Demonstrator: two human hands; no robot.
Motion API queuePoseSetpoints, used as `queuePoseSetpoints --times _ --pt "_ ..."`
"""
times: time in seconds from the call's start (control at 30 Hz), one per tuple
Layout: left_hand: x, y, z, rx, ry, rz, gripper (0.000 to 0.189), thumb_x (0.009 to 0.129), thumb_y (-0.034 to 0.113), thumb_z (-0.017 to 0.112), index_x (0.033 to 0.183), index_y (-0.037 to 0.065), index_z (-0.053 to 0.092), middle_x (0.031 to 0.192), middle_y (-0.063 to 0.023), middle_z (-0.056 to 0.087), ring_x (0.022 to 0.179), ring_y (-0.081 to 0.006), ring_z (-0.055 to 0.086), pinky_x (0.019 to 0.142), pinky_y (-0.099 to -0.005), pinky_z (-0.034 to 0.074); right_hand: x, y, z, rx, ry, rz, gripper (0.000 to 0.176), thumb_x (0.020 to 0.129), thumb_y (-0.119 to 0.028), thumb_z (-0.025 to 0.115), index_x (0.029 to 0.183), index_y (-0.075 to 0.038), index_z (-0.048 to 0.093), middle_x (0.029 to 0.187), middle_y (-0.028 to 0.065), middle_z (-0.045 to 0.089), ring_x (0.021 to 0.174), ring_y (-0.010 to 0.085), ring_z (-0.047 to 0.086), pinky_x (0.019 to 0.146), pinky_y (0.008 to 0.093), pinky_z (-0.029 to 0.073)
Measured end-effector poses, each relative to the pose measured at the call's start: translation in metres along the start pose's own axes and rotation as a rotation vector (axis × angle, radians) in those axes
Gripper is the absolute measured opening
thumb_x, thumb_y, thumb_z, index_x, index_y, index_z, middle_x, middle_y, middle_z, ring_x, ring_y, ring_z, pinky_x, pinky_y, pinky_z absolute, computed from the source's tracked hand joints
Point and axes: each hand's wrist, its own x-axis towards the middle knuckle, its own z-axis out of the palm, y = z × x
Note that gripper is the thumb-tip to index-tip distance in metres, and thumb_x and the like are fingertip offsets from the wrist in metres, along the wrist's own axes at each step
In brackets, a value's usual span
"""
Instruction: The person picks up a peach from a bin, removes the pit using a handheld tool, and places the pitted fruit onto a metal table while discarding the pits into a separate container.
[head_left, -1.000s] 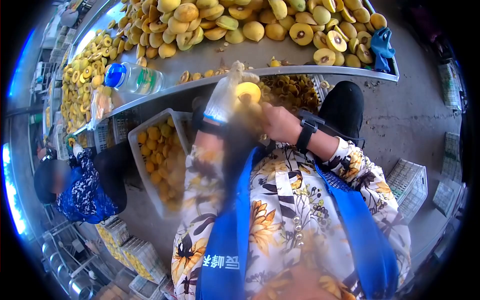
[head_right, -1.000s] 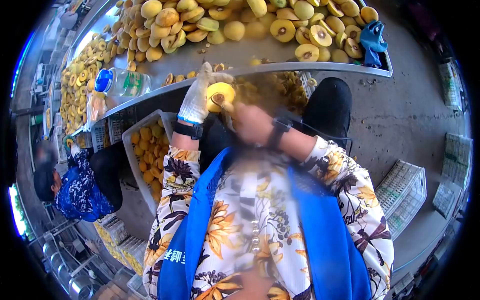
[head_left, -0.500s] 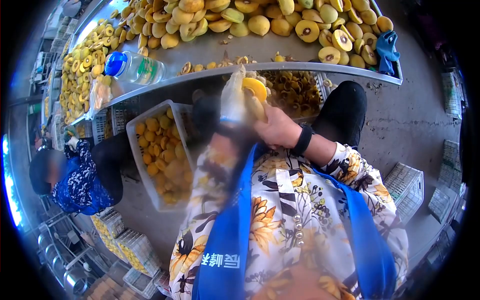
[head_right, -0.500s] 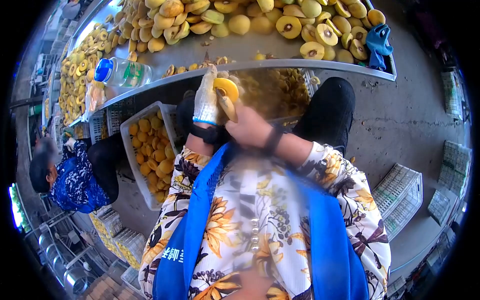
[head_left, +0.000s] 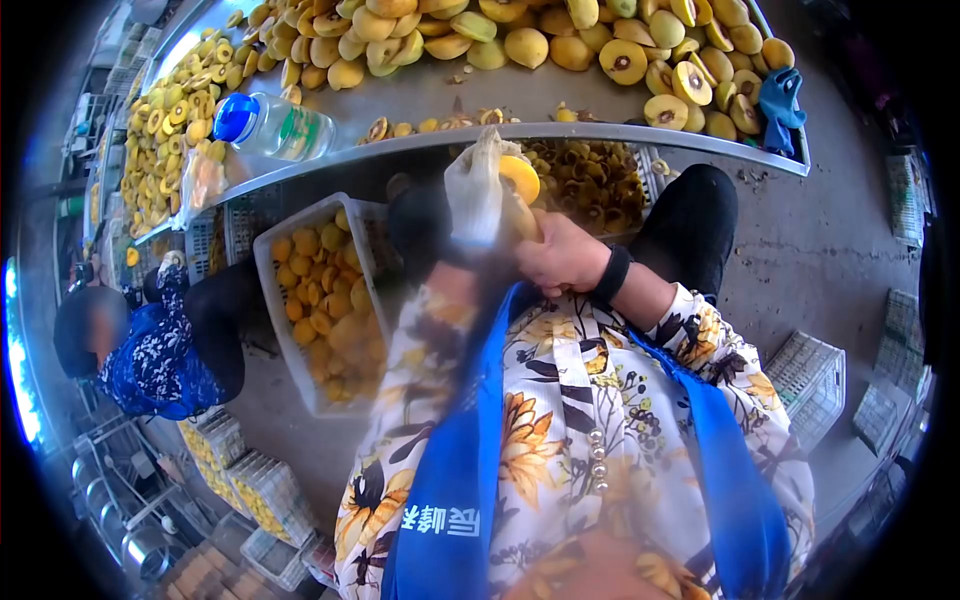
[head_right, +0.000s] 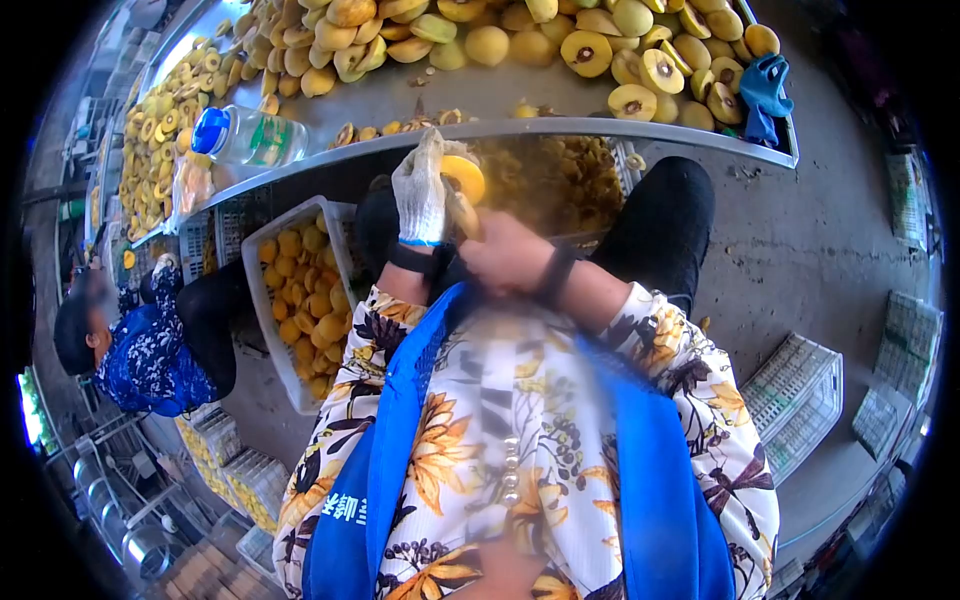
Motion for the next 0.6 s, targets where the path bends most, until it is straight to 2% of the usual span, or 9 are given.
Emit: queuePoseSetpoints --times 0.07,0.17,0.27,0.37,0.4,0.5,0.6 --pt "0.001 0.007 0.000 -0.034 -0.026 -0.132 0.030 0.087 0.031 0.055 0.080 0.002 0.058 0.064 -0.0078 0.057 0.050 -0.0138 0.053 0.043 -0.0242 0.040 0.001 0.000 -0.001 0.027 -0.019 -0.008 0.009 0.079 -0.005 0.046 0.088 -0.002 0.046 0.052 0.0019 0.045 0.035 0.0098 0.041 0.031 0.0235 0.033" --pt "0.005 0.005 -0.005 -0.138 -0.132 -0.214 0.032 0.087 0.035 0.054 0.083 0.003 0.058 0.070 -0.0092 0.058 0.056 -0.0161 0.055 0.048 -0.0260 0.043 0.002 0.000 -0.004 0.089 -0.071 -0.014 0.009 0.077 -0.008 0.048 0.084 -0.001 0.046 0.056 0.0029 0.045 0.036 0.0118 0.043 0.031 0.0254 0.034" --pt "-0.023 0.040 0.007 -0.374 -0.180 -0.301 0.032 0.087 0.035 0.054 0.087 0.003 0.056 0.075 -0.0109 0.058 0.061 -0.0199 0.057 0.053 -0.0288 0.047 -0.001 -0.005 -0.004 0.173 -0.145 0.016 0.011 0.078 -0.008 0.048 0.086 -0.001 0.046 0.057 0.0027 0.044 0.037 0.0112 0.042 0.031 0.0250 0.034" --pt "-0.016 0.028 -0.004 -0.404 -0.240 -0.323 0.032 0.086 0.036 0.054 0.089 0.004 0.056 0.078 -0.0119 0.058 0.062 -0.0230 0.058 0.054 -0.0313 0.048 -0.003 -0.006 0.000 0.202 -0.173 0.024 0.012 0.077 -0.008 0.049 0.087 -0.001 0.046 0.057 0.0025 0.043 0.037 0.0107 0.041 0.031 0.0249 0.034" --pt "-0.013 0.025 -0.006 -0.323 -0.188 -0.311 0.029 0.087 0.032 0.054 0.087 0.004 0.058 0.075 -0.0101 0.060 0.060 -0.0202 0.058 0.052 -0.0287 0.047 -0.004 -0.006 0.001 0.225 -0.172 0.046 0.012 0.077 -0.008 0.049 0.087 -0.001 0.046 0.058 0.0026 0.043 0.037 0.0106 0.041 0.031 0.0248 0.034" --pt "-0.014 0.022 -0.004 -0.004 -0.065 -0.074 0.033 0.087 0.033 0.054 0.088 0.000 0.062 0.077 -0.0109 0.063 0.060 -0.0189 0.059 0.054 -0.0280 0.047 -0.005 -0.010 0.007 0.143 -0.127 0.057 0.014 0.077 -0.009 0.049 0.088 -0.001 0.045 0.060 0.0032 0.044 0.038 0.0103 0.041 0.031 0.0247 0.035" --pt "-0.015 0.017 -0.001 0.185 0.000 0.107 0.033 0.088 0.031 0.053 0.085 0.000 0.063 0.073 -0.0085 0.063 0.058 -0.0151 0.058 0.052 -0.0246 0.045 -0.006 -0.006 0.007 0.085 -0.117 0.047 0.015 0.077 -0.009 0.049 0.088 -0.001 0.044 0.062 0.0037 0.044 0.038 0.0100 0.040 0.031 0.0246 0.035"
